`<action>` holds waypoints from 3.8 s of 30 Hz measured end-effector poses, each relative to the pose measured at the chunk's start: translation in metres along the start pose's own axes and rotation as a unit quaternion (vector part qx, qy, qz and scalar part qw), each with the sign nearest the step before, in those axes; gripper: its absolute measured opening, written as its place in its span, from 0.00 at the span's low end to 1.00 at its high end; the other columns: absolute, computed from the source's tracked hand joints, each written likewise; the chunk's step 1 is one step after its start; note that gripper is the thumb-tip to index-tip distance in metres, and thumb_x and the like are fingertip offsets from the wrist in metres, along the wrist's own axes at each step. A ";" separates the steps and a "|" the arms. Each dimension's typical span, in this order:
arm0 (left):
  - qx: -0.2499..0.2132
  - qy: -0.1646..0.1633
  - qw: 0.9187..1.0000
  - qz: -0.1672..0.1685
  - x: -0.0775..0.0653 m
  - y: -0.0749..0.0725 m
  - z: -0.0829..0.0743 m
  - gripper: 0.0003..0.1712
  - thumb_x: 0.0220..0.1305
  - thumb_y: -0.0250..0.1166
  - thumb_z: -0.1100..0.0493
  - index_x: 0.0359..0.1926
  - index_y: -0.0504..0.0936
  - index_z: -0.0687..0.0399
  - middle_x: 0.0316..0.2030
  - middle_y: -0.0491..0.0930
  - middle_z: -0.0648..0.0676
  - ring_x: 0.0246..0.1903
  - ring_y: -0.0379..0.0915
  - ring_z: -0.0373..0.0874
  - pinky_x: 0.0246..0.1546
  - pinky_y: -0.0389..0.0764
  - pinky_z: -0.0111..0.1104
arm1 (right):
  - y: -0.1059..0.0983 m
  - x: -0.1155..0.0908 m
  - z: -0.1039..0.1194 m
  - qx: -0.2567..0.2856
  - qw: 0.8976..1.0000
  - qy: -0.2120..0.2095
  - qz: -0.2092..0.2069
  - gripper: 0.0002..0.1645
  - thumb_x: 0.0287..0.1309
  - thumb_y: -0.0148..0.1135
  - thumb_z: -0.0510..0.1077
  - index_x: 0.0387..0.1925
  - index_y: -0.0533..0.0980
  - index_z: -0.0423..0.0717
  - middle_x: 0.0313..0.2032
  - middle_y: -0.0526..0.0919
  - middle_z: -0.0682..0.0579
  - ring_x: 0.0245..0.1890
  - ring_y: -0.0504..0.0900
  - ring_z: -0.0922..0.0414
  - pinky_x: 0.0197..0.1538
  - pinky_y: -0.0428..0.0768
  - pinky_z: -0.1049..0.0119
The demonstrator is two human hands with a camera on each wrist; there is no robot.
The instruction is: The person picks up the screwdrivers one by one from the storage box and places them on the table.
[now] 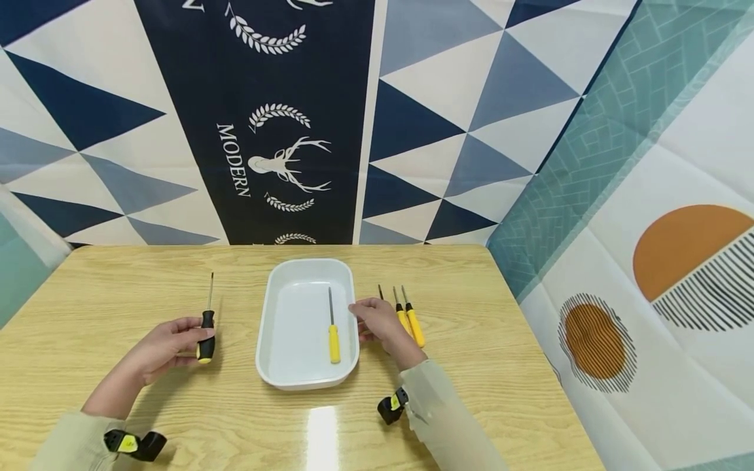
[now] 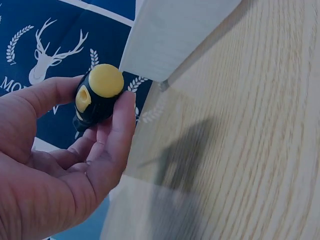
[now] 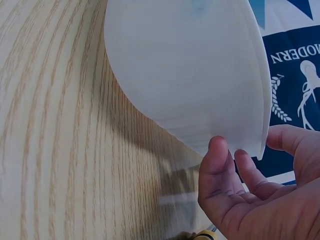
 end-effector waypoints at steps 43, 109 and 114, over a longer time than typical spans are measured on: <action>0.040 -0.050 0.997 -0.044 0.002 -0.021 0.030 0.40 0.66 0.56 0.53 0.65 0.51 0.79 0.48 0.74 0.68 0.32 0.77 0.41 0.34 0.83 0.33 | 0.001 -0.001 0.000 0.012 1.000 0.004 -0.005 0.21 0.62 0.56 0.49 0.53 0.73 0.42 0.39 0.81 0.45 0.30 0.81 0.56 0.28 0.80 0.66; 0.121 -0.060 0.984 -0.119 -0.001 -0.035 0.025 0.25 0.62 0.61 0.51 0.49 0.72 0.69 0.32 0.72 0.54 0.28 0.70 0.43 0.29 0.80 0.34 | 0.003 0.000 0.002 0.000 1.000 -0.008 0.008 0.23 0.61 0.57 0.51 0.53 0.74 0.41 0.39 0.82 0.45 0.28 0.80 0.59 0.29 0.78 0.69; 0.119 -0.060 0.984 -0.116 -0.003 -0.035 0.025 0.25 0.62 0.60 0.52 0.50 0.71 0.70 0.34 0.72 0.56 0.27 0.69 0.43 0.28 0.80 0.34 | 0.004 0.000 0.002 -0.004 1.000 -0.011 0.011 0.24 0.62 0.56 0.51 0.54 0.73 0.40 0.39 0.82 0.45 0.28 0.80 0.59 0.29 0.78 0.68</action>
Point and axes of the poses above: each hand's wrist, its own x-axis towards the middle knuckle, its own y-axis out of the palm, z = x × y, the point moved 9 cm from there along x, towards the middle knuckle
